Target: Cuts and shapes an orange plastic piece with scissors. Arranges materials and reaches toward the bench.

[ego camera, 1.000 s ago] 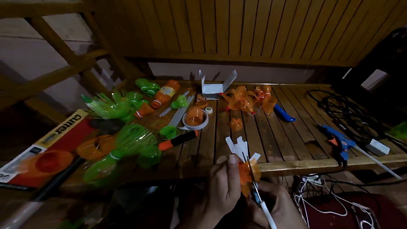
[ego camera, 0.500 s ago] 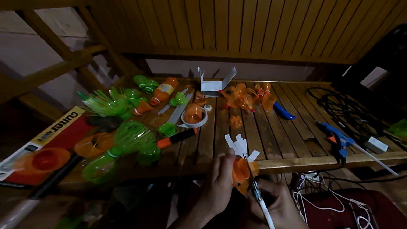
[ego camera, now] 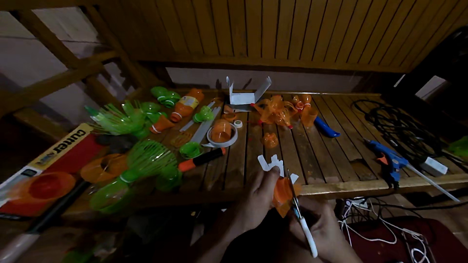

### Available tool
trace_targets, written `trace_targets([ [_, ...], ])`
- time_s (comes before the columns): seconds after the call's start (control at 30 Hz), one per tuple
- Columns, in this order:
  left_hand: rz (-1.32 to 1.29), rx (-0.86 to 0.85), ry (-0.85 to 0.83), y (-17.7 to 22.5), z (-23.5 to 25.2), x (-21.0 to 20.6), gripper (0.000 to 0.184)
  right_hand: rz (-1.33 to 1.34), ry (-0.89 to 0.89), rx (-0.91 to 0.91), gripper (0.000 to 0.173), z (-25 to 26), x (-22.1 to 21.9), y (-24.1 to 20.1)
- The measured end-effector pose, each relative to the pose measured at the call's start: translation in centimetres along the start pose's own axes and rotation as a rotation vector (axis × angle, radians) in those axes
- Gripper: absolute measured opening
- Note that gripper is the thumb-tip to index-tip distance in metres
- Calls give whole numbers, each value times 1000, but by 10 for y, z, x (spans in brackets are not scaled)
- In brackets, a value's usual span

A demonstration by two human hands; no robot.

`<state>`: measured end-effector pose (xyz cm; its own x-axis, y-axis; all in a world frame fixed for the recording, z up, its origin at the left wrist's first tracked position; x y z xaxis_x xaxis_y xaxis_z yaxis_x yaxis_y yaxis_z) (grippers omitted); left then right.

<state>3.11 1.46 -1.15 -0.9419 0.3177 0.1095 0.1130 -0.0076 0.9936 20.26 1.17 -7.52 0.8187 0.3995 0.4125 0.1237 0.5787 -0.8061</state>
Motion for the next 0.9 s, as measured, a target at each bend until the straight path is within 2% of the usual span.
trace_targets([
  [0.07,-131,27,-11,-1,9,3,31,3,-16,12,14,5,4,4],
  [0.23,-390,150,-190,-6,31,17,44,6,-30,-48,14,18,14,14],
  [0.43,-214,318,-198,-4,59,38,41,52,-163,-372,14,43,35,33],
  [0.53,-88,351,-153,-12,80,50,41,34,-252,-523,21,58,39,38],
  [0.6,-30,301,-104,-19,92,62,47,124,-360,-599,25,66,47,37],
  [0.77,-69,40,-122,-30,101,87,58,412,-639,-715,45,72,71,41],
  [0.83,-51,-35,-124,-32,99,90,56,515,-627,-731,47,72,75,43],
  [0.9,-46,-122,-167,-33,95,89,44,405,-493,-697,33,73,77,40],
])
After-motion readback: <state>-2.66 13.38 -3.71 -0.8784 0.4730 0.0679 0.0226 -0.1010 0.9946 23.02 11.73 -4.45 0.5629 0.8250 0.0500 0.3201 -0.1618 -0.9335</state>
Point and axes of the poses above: each hand's wrist, its own z-axis towards the middle knuckle, its own x-axis out of the back of the hand, y = z × x, the point moved 1 cm from there along z, towards the middle knuckle, and after that the axes turned 14 degrees about -y, right-handed, at the moved point
